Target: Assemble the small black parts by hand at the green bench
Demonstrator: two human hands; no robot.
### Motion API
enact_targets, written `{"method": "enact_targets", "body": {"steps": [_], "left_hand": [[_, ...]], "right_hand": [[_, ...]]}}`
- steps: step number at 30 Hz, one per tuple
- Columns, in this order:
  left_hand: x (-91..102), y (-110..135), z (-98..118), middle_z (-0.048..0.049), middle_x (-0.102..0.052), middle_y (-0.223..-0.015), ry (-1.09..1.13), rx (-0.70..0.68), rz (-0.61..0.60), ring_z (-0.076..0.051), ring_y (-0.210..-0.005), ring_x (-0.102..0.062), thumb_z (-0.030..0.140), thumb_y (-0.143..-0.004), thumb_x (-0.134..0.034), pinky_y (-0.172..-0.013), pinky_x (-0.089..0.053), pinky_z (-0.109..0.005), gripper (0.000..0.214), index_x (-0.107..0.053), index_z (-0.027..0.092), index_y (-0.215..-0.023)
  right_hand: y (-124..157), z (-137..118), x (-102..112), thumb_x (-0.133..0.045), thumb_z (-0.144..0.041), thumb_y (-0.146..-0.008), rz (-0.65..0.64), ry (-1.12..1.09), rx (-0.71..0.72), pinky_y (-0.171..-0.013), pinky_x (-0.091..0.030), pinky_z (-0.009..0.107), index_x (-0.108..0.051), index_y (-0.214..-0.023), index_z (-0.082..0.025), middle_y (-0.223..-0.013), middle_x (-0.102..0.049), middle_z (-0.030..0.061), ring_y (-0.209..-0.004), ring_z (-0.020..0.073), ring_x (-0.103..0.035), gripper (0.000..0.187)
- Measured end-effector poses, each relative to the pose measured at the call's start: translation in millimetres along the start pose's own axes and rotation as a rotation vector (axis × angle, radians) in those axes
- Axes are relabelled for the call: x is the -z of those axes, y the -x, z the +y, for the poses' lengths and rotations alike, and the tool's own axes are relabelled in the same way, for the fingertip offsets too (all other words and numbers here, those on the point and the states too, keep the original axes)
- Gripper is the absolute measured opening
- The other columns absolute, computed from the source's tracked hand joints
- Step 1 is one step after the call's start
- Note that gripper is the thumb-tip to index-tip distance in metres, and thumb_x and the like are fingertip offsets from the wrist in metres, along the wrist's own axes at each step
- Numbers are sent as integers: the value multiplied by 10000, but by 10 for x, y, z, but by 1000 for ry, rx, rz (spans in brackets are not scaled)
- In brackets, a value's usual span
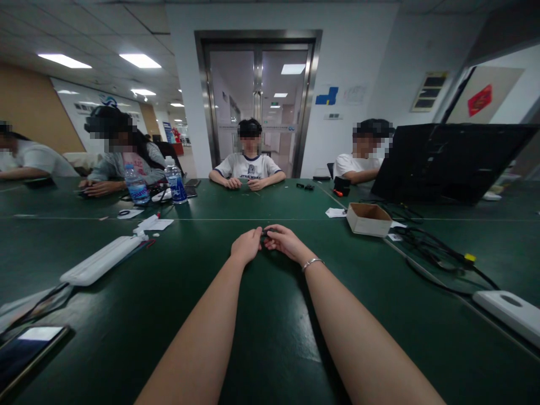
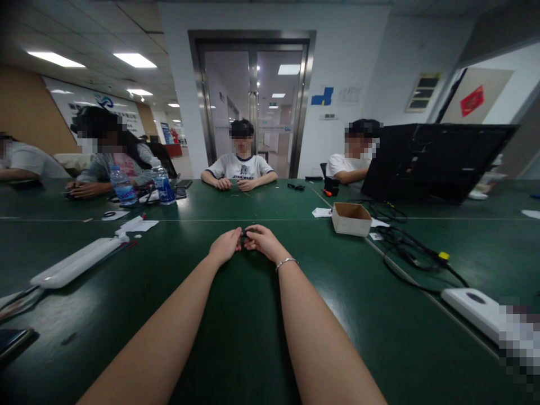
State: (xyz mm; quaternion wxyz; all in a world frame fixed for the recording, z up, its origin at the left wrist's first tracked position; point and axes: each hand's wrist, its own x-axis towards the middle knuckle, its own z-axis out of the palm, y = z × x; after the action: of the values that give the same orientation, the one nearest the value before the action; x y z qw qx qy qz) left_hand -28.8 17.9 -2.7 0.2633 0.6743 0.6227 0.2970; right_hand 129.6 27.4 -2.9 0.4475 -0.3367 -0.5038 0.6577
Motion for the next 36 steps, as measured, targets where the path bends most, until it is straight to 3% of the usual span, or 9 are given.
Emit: {"method": "enact_targets", "body": {"steps": [11, 19, 30, 36], "left_hand": [[-13, 2, -51, -24, -638, -669, 126, -78, 62, -173, -615, -573, 630, -897, -262, -575, -377, -272, 563, -598, 211, -726], [-11, -24, -70, -25, -627, -609, 142, -84, 103, -168, -574, -566, 649, -882, -285, -588, -388, -275, 596, -612, 200, -666], [7, -20, -78, -33, -622, -550, 124, -72, 95, -175, -557, -581, 693, -862, -264, -598, -395, -278, 668, -617, 189, -603], [27, -15, -72, -39, -617, -527, 138, -57, 85, -180, -551, -580, 683, -866, -264, -615, -400, -286, 676, -631, 185, -592]], "right_hand": [[0, 6, 1, -665, -110, -858, -24, 10, 2, -534, -557, 210, -581, -922, -119, -689, -672, 73, -566, 137, -653, 106], [22, -28, -19, -586, -116, -915, -29, 5, -26, -549, -565, 216, -583, -912, -115, -741, -683, 98, -573, 138, -658, 4], [17, -17, 15, -638, -147, -897, -69, -3, -23, -577, -569, 223, -561, -918, -117, -810, -686, 120, -613, 145, -671, 85], [11, -10, 32, -631, -80, -877, -62, -10, -10, -597, -576, 240, -521, -977, -147, -832, -673, 72, -614, 138, -676, 163]]}}
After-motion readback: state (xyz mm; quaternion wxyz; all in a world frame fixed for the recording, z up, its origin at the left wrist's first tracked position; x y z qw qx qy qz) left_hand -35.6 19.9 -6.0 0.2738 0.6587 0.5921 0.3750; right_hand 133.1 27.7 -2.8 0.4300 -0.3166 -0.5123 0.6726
